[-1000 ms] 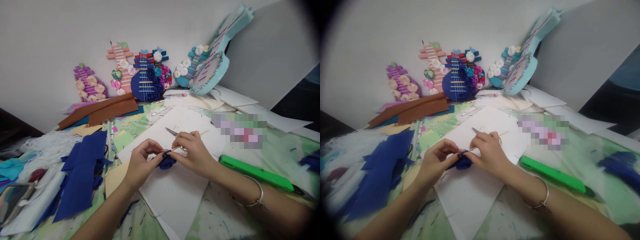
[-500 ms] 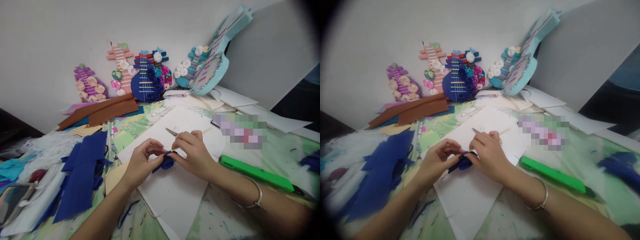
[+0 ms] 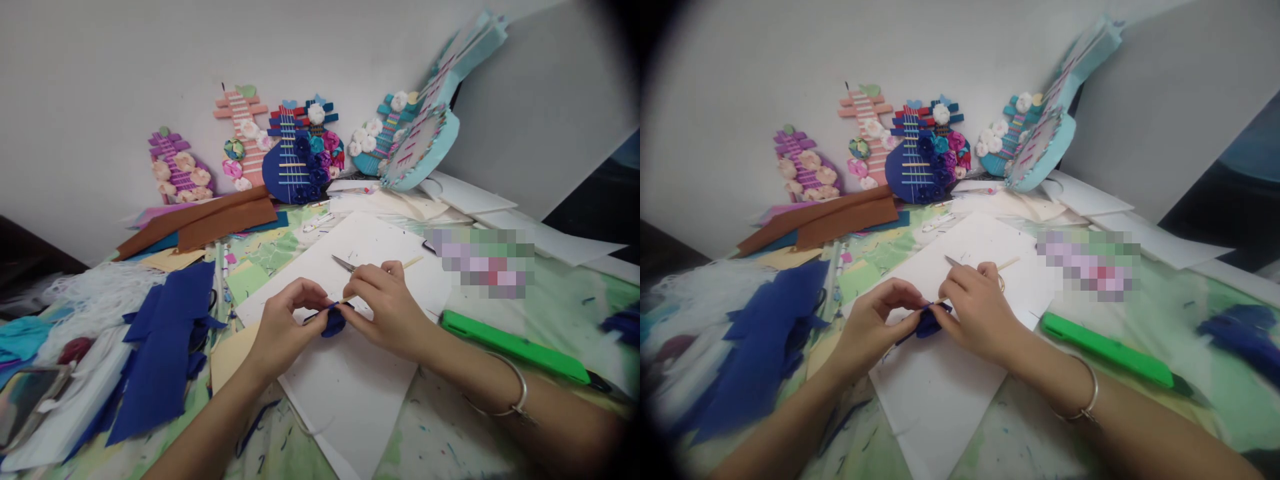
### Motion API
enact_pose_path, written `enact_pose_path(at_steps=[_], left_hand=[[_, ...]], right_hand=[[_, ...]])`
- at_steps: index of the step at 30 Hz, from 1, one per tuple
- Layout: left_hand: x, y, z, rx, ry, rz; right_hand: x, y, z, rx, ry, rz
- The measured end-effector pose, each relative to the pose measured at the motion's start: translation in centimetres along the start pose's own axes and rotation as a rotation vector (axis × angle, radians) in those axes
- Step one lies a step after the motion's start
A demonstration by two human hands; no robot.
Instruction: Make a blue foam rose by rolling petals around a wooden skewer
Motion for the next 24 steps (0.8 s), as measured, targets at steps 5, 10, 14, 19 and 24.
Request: enact_pose_path(at_steps=[5,10,14,19,24], left_hand=[[-0.3,0.0,-0.6,0.032,-0.096,-0.006],[-0.2,-0.1,-0.8,0.041,-0.163,0.038],[-0.1,0.0,-1.5,0.069,-0.239,0.064],[-0.2,0.2,-1.8,0.073,-0.267,0.058],[-1.1,-0.1,-0.3,-0.039,-0.133,-0.009]], right_hand=[[-0.2,0.2,0.7,-0.05,0.052,-0.025],[-0.1,0.3,1.7,-0.124,0.125,-0.018],[0.2,0.3,2.7,-0.214,0.191,0.004],[0.6,0.5,3.1,-0.266,0.206,0.042],[-1.8,0.5,2.5,-0.176,0.03,-0.14]])
Point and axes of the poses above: each hand's wrist, its own y-axis away from the middle knuckle, its own x-axis out of the palm, z = x × y, the point moved 10 cm from there along -y, towards the middle knuckle, and after that the axes turned 11 degrees about -y, right-handed, at the moved point
